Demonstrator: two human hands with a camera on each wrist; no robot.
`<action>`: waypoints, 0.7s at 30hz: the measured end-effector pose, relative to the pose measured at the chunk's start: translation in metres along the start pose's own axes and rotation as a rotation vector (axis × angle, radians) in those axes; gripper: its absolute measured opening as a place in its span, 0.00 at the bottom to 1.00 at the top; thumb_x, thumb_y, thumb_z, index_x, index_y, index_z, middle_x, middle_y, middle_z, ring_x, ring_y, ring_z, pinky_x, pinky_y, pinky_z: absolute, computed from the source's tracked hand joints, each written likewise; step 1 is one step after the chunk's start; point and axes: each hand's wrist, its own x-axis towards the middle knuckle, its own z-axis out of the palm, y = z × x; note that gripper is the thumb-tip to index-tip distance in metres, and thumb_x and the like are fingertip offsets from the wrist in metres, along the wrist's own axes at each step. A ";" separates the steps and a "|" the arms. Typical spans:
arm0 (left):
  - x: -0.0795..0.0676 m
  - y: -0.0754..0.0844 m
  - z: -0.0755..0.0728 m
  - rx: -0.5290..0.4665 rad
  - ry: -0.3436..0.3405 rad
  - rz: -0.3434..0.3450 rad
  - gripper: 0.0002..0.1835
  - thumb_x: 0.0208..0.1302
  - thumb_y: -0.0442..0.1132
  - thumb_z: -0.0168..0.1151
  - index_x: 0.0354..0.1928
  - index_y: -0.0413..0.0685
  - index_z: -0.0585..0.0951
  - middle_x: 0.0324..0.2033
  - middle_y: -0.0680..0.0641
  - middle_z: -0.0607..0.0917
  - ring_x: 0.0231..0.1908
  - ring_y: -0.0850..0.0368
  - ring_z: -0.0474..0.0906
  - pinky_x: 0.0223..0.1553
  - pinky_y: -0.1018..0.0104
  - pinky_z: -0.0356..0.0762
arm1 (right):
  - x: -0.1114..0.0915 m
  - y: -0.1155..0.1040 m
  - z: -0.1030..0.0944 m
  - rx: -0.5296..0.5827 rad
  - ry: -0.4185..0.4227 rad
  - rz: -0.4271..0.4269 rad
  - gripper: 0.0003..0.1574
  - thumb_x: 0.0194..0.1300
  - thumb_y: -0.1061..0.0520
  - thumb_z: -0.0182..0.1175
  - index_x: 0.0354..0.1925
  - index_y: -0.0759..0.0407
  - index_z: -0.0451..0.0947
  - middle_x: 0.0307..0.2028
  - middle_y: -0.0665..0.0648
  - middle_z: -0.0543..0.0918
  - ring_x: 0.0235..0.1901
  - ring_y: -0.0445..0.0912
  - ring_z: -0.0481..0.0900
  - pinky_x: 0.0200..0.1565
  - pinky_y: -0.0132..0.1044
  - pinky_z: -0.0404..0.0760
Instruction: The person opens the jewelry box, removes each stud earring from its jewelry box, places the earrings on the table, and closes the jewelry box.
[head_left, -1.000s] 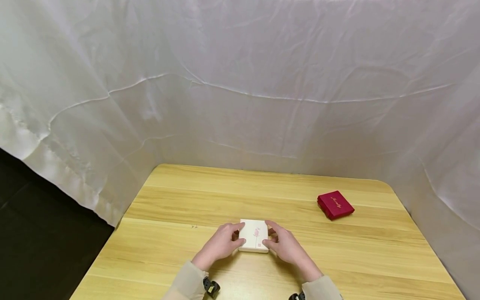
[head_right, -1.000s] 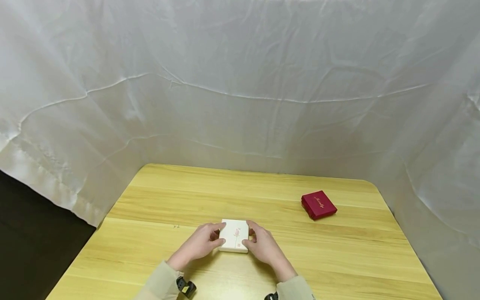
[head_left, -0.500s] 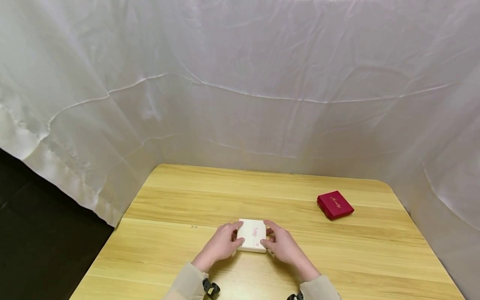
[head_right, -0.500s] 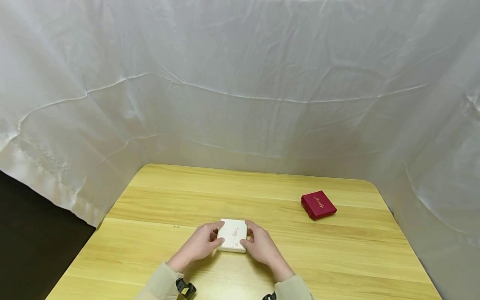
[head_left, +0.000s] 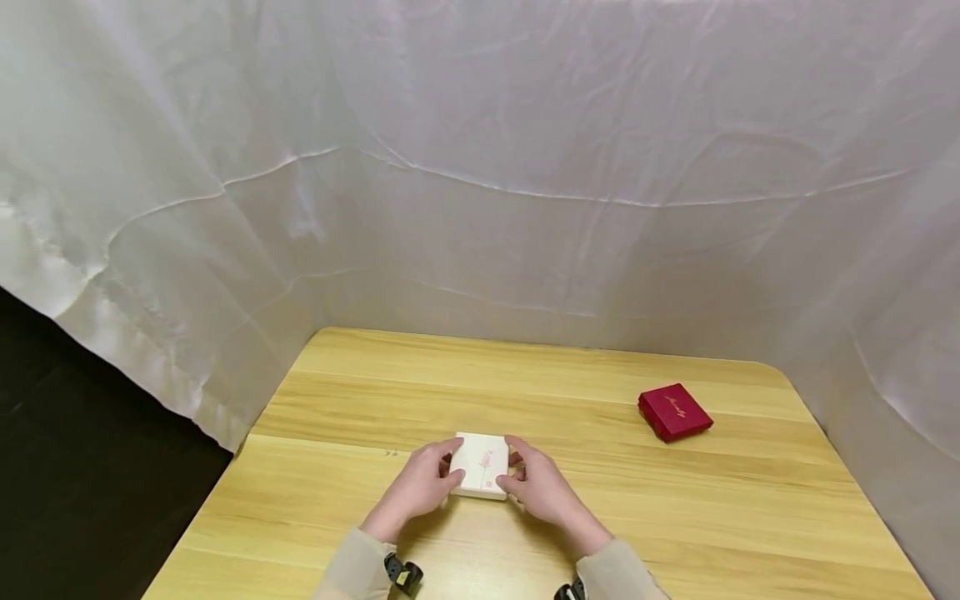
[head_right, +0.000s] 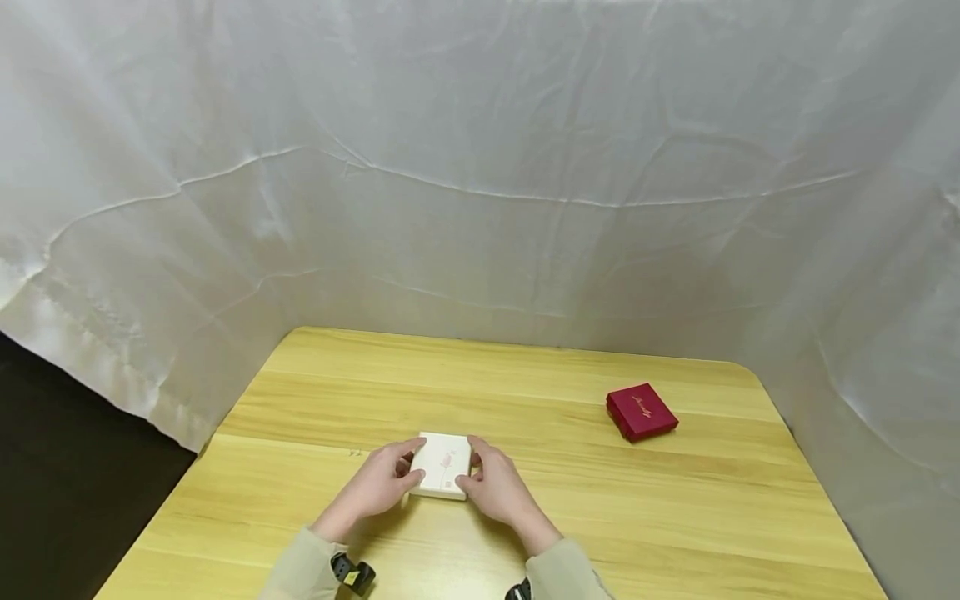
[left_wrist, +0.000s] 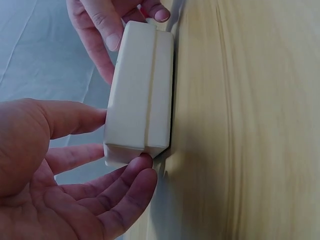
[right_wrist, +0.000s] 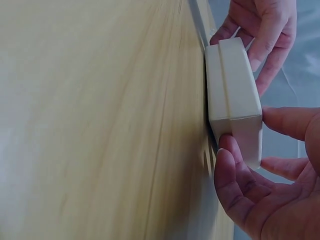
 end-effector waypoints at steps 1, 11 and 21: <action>-0.001 -0.001 -0.001 0.001 0.001 -0.003 0.27 0.64 0.32 0.63 0.64 0.31 0.71 0.39 0.44 0.80 0.35 0.57 0.75 0.35 0.66 0.77 | 0.001 0.000 0.001 -0.001 -0.003 -0.003 0.41 0.63 0.60 0.65 0.69 0.71 0.61 0.47 0.64 0.78 0.32 0.45 0.75 0.32 0.33 0.77; -0.006 -0.013 -0.018 0.013 0.027 -0.054 0.27 0.64 0.31 0.63 0.65 0.32 0.71 0.41 0.42 0.81 0.36 0.56 0.76 0.36 0.65 0.78 | 0.017 -0.010 0.016 0.008 -0.029 -0.047 0.41 0.63 0.62 0.65 0.69 0.73 0.60 0.46 0.63 0.78 0.32 0.43 0.76 0.31 0.32 0.78; -0.012 -0.024 -0.029 0.014 0.048 -0.106 0.27 0.64 0.31 0.61 0.66 0.33 0.70 0.41 0.43 0.80 0.36 0.56 0.75 0.36 0.62 0.77 | 0.028 -0.017 0.033 0.014 -0.033 -0.055 0.41 0.63 0.61 0.65 0.68 0.73 0.61 0.45 0.62 0.79 0.32 0.41 0.76 0.32 0.31 0.78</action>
